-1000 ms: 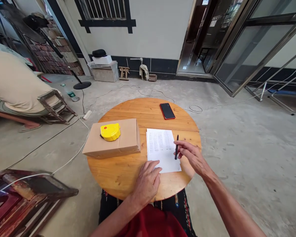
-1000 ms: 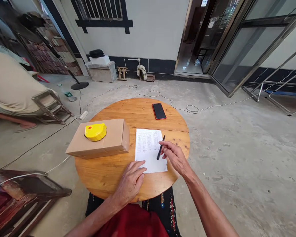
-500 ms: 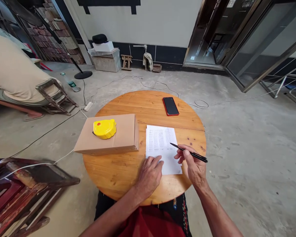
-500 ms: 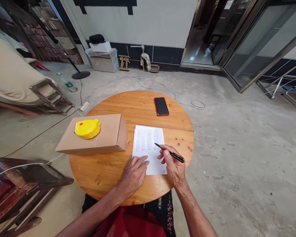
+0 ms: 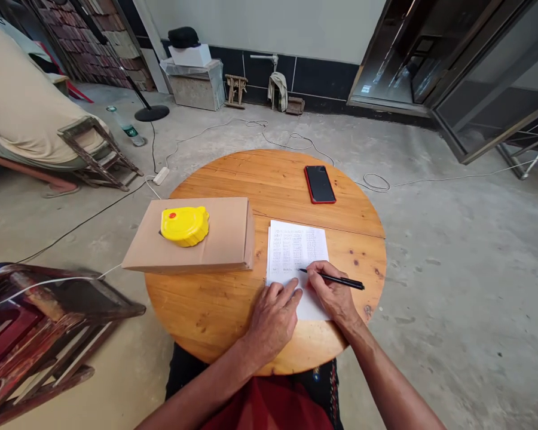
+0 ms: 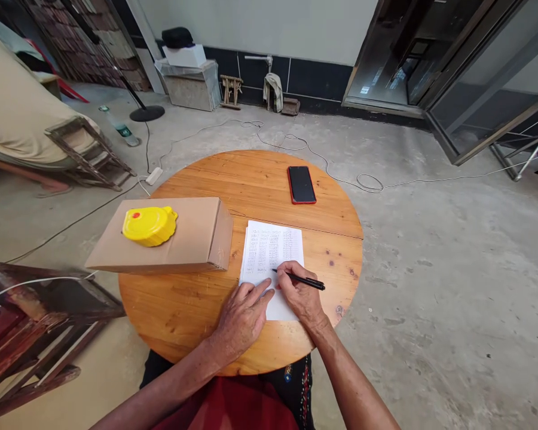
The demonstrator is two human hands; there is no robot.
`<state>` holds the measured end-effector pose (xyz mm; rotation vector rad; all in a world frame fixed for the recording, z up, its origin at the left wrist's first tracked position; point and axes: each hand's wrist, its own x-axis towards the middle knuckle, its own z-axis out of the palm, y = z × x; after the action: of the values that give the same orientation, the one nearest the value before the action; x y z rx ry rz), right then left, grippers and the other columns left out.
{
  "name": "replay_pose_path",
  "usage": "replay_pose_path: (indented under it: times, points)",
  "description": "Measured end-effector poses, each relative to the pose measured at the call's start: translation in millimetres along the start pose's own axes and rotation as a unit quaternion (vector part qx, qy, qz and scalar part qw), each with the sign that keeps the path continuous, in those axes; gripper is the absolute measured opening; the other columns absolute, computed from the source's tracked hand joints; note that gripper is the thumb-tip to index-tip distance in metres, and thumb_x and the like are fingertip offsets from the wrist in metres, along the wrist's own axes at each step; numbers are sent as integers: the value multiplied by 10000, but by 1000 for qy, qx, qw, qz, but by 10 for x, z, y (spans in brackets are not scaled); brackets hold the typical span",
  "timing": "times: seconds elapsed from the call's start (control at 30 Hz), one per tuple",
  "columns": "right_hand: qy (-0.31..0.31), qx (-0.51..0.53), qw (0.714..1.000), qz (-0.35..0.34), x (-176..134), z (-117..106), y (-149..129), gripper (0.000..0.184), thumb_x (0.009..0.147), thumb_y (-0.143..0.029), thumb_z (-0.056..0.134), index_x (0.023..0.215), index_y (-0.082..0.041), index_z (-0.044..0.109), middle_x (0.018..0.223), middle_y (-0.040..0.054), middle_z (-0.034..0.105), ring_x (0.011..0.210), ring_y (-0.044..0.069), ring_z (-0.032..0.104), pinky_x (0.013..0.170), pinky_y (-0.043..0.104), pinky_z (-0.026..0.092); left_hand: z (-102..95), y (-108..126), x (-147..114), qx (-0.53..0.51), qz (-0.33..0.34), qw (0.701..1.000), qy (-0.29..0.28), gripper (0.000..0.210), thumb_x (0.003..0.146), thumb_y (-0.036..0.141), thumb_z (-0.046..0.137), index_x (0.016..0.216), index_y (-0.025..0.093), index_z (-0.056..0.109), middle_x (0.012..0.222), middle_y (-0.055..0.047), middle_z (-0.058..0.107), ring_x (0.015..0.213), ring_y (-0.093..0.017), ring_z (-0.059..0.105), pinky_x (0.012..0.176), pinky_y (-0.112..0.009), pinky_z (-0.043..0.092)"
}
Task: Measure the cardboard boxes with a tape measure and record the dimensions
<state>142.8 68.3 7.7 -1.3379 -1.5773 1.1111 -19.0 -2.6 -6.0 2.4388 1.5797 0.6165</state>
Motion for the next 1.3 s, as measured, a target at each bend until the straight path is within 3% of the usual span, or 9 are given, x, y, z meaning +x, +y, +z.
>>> replay_pose_path:
  times: [0.13, 0.4, 1.3]
  points:
    - [2, -66, 997, -30, 9, 46, -12, 193, 876, -313, 518, 768, -186, 614, 629, -5, 617, 536, 134, 543, 516, 238, 434, -4, -1, 1, -15, -8, 1000, 14, 418, 836, 42, 506, 1222, 174, 599, 1345, -61, 603, 953, -247, 515, 827, -421, 517]
    - [-2, -114, 992, -60, -4, 78, -32, 206, 879, -302, 516, 747, -187, 624, 627, -6, 628, 560, 140, 549, 545, 237, 440, 9, -9, -8, -29, -18, 999, 20, 395, 875, 62, 504, 1241, 187, 586, 1327, -59, 614, 940, -235, 525, 828, -414, 516]
    - [-6, -167, 982, -92, 6, 90, -2, 191, 882, -265, 516, 762, -185, 639, 651, 3, 653, 566, 144, 569, 573, 247, 446, -38, 0, 15, -48, -35, 998, 9, 370, 877, 69, 509, 1213, 201, 595, 1325, -28, 616, 937, -235, 519, 838, -410, 499]
